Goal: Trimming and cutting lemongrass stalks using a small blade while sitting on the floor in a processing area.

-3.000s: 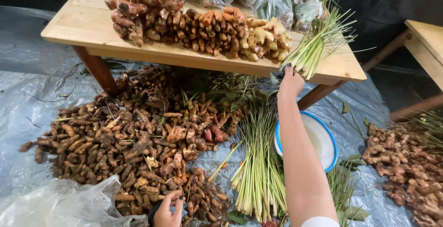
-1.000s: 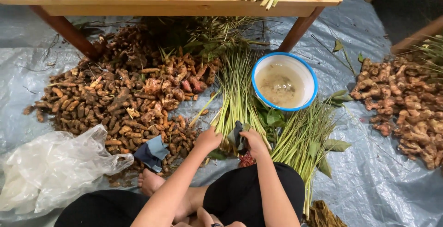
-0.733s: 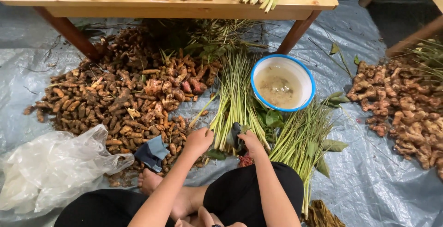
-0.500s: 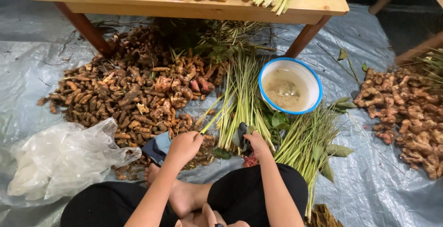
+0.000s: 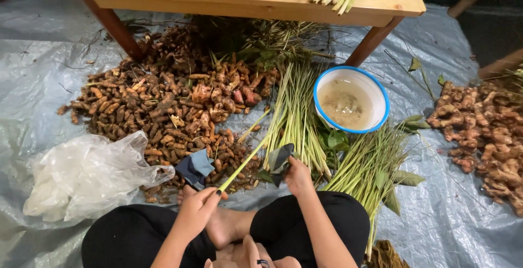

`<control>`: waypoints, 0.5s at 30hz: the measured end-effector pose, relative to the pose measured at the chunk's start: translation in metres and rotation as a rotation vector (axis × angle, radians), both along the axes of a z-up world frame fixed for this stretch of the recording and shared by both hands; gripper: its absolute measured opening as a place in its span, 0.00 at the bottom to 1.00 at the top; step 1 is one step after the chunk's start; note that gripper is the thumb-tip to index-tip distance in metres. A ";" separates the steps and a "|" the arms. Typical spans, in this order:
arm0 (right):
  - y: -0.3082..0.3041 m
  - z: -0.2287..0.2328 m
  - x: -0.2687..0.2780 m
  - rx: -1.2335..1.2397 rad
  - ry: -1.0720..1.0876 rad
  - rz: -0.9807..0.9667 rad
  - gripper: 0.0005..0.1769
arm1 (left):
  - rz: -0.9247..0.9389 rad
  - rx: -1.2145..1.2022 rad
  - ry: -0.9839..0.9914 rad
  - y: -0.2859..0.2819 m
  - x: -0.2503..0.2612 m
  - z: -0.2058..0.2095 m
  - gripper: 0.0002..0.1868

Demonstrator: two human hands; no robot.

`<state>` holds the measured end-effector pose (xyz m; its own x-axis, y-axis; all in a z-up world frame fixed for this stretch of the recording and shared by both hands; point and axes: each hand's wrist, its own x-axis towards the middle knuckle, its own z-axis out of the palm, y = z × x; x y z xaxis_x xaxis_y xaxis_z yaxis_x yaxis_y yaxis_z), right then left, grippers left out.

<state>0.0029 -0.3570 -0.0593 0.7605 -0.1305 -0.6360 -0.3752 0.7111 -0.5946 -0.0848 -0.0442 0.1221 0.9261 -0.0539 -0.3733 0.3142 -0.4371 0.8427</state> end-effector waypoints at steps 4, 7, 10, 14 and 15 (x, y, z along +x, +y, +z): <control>0.026 0.000 -0.011 0.373 -0.108 0.021 0.19 | 0.034 -0.196 0.125 -0.018 -0.008 -0.074 0.16; 0.026 0.005 -0.016 0.545 -0.081 -0.022 0.08 | -0.022 -0.110 0.102 -0.028 -0.011 -0.100 0.16; 0.026 0.009 -0.020 0.576 -0.165 -0.018 0.12 | -0.044 -0.014 0.131 -0.035 -0.014 -0.092 0.17; 0.033 0.019 -0.025 0.394 -0.350 0.114 0.14 | -0.053 -0.057 0.200 -0.039 -0.019 -0.089 0.16; 0.036 0.023 -0.026 0.308 -0.364 0.144 0.16 | -0.030 -0.140 0.229 -0.039 -0.021 -0.090 0.16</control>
